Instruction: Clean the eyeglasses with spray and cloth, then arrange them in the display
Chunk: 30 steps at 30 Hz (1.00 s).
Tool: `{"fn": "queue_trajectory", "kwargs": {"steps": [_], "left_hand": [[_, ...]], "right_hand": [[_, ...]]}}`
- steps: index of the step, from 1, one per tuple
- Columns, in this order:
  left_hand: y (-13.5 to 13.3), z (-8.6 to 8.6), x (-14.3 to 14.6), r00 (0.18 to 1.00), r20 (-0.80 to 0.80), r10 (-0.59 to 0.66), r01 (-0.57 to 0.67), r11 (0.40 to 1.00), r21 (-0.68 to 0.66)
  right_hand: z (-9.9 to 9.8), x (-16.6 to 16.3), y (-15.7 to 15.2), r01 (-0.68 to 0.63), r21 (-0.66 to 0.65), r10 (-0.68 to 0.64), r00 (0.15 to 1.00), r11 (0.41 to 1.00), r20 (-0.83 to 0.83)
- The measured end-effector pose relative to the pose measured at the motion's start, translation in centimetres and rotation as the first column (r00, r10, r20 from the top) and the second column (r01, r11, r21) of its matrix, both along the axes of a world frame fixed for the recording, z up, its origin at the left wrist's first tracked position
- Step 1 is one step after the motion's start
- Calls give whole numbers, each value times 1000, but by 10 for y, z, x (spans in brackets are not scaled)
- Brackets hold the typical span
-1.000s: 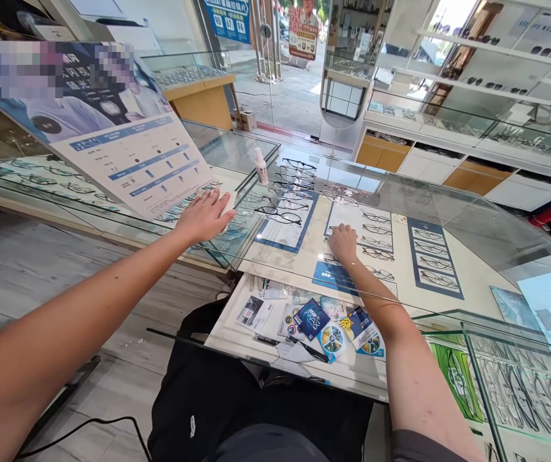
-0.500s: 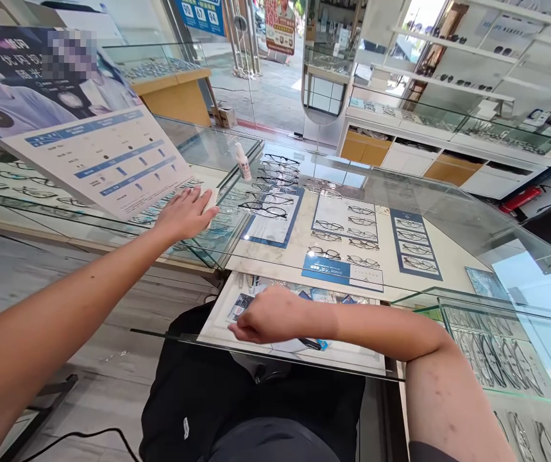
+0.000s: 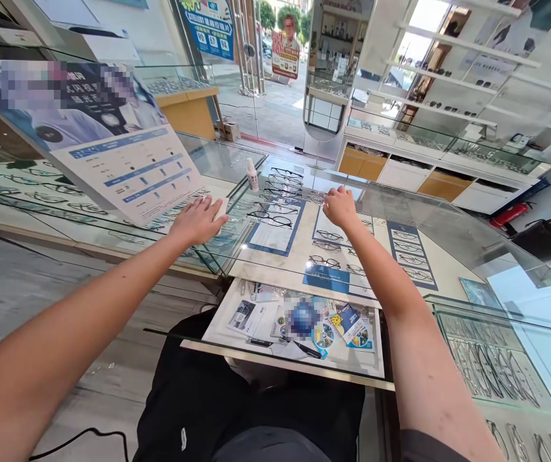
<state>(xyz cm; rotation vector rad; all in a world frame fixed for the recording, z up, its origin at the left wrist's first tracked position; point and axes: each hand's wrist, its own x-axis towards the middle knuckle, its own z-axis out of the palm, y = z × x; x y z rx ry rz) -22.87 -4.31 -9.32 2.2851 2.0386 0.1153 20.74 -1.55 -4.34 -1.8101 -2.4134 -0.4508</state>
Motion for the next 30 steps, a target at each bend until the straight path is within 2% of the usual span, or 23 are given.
{"fn": "queue_trajectory", "kwargs": {"steps": [5, 8, 10, 12, 14, 16, 18, 19, 21, 22, 23, 26, 28, 30], "left_hand": [[-3, 3, 2, 1000, -4, -6, 6, 1000, 1], [-4, 3, 2, 1000, -1, -4, 4, 1000, 2], [-4, 3, 1, 1000, -1, -7, 7, 1000, 7], [-4, 2, 0, 1000, 1, -10, 10, 1000, 5], [-4, 2, 0, 1000, 7, -11, 11, 1000, -1], [-4, 2, 1, 1000, 8, -7, 7, 1000, 3], [-3, 3, 2, 1000, 1, -1, 1, 1000, 13], [-3, 3, 2, 1000, -3, 2, -2, 1000, 17], [-3, 3, 2, 1000, -8, 1, -1, 1000, 14], [-3, 4, 2, 1000, -7, 0, 0, 1000, 11], [-3, 4, 2, 1000, -6, 0, 0, 1000, 5], [-2, 3, 0, 1000, 0, 4, -4, 1000, -12], [-2, 2, 0, 1000, 1, 4, -4, 1000, -11], [-1, 1, -1, 1000, 0, 0, 0, 1000, 4]], "right_hand": [[-12, -16, 1, 34, -51, -34, 999, 998, -5], [-6, -21, -8, 53, -51, -57, 996, 997, -67], [5, -25, -23, 37, -17, -40, 988, 999, -146], [20, -32, -50, -31, 64, 45, 970, 997, -237], [38, -46, -90, -173, 155, 213, 929, 973, -302], [50, -64, -143, -351, 175, 391, 849, 920, -355], [49, -82, -199, -568, 82, 545, 724, 819, -423], [43, -90, -225, -675, 10, 605, 654, 737, -455], [19, -99, -265, -794, -152, 631, 569, 589, -527], [4, -101, -277, -817, -225, 626, 557, 531, -545], [-11, -100, -285, -805, -298, 594, 583, 512, -554], [-49, -90, -280, -706, -464, 431, 700, 535, -570], [-65, -81, -264, -678, -487, 365, 721, 551, -589], [-79, -72, -243, -640, -472, 324, 741, 607, -588]]}}
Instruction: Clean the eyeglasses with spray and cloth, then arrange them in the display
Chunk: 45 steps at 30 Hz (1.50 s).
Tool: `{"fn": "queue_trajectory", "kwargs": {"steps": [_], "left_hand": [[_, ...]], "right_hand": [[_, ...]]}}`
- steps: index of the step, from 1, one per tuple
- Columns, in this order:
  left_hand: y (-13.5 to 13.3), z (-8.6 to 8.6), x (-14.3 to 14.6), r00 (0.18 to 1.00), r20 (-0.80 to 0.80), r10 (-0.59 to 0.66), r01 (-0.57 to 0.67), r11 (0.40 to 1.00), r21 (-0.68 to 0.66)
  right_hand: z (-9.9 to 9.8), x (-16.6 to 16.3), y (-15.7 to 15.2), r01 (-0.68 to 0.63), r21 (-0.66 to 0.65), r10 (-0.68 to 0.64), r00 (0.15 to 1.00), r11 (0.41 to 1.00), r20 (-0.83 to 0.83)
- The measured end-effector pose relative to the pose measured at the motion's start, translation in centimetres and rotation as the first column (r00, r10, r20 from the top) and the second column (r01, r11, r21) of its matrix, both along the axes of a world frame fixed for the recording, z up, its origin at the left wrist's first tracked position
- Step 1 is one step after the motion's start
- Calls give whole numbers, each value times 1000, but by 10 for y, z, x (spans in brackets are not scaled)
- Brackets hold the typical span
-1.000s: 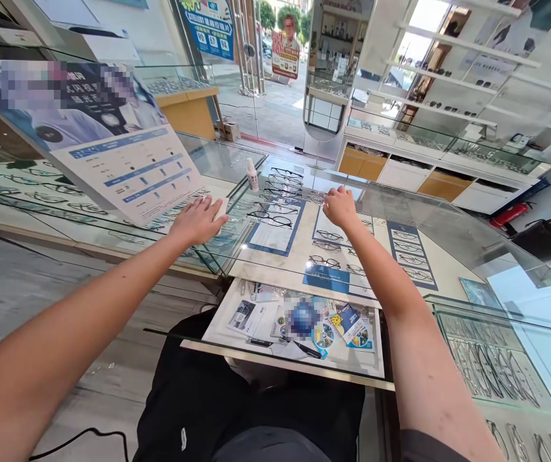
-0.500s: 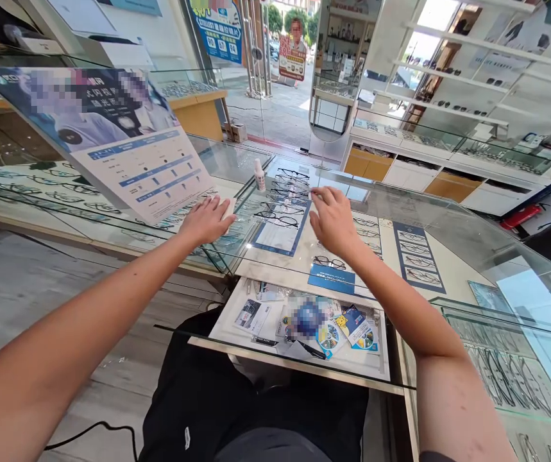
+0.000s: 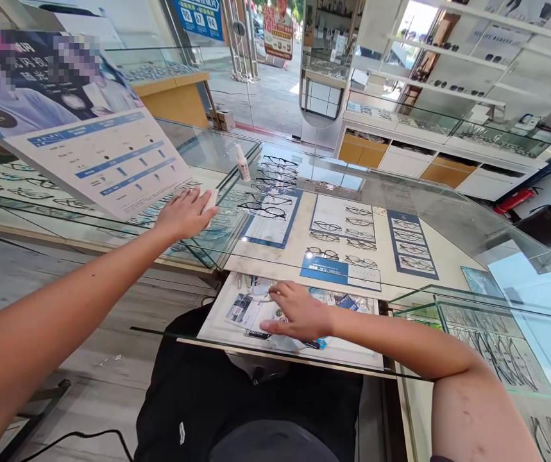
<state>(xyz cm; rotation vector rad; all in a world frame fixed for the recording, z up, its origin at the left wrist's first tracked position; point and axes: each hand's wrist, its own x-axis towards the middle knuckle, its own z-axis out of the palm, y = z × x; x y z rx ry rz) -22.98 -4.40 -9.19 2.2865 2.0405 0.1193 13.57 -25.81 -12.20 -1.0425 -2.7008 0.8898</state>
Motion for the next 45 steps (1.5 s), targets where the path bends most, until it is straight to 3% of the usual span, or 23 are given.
{"fn": "queue_trajectory", "kwargs": {"steps": [4, 8, 12, 15, 19, 26, 33, 38, 42, 45], "left_hand": [[1, -2, -1, 1000, 6, 4, -4, 1000, 14], [1, -2, -2, 1000, 0, 1, -1, 1000, 8], [0, -1, -3, 1000, -20, 11, -11, 1000, -5], [-1, 0, -3, 1000, -29, 13, -13, 1000, -2], [-3, 1, -2, 999, -30, 20, -20, 1000, 19], [-7, 4, 0, 998, -46, 40, -40, 999, 16], [-8, 4, -1, 999, -35, 31, -30, 999, 19], [-8, 6, 2, 999, -18, 43, -42, 998, 37], [-8, 6, 3, 999, -15, 51, -51, 998, 31], [-6, 4, 2, 999, -15, 46, -46, 999, 30]], "right_hand": [[-36, 20, 52, 256, 135, -273, 953, 957, 133], [-76, 45, 127, 450, 425, -549, 823, 785, 144], [-95, 73, 204, 525, 539, -695, 700, 659, 167], [-102, 94, 244, 514, 547, -711, 661, 661, 239], [-113, 112, 273, 522, 510, -711, 634, 684, 304], [-129, 114, 298, 559, 441, -709, 612, 702, 351], [-125, 112, 300, 586, 414, -717, 593, 696, 367], [-104, 109, 292, 591, 409, -719, 584, 695, 378], [-73, 82, 267, 553, 450, -708, 617, 701, 343], [-55, 39, 233, 463, 419, -611, 704, 782, 362]]}}
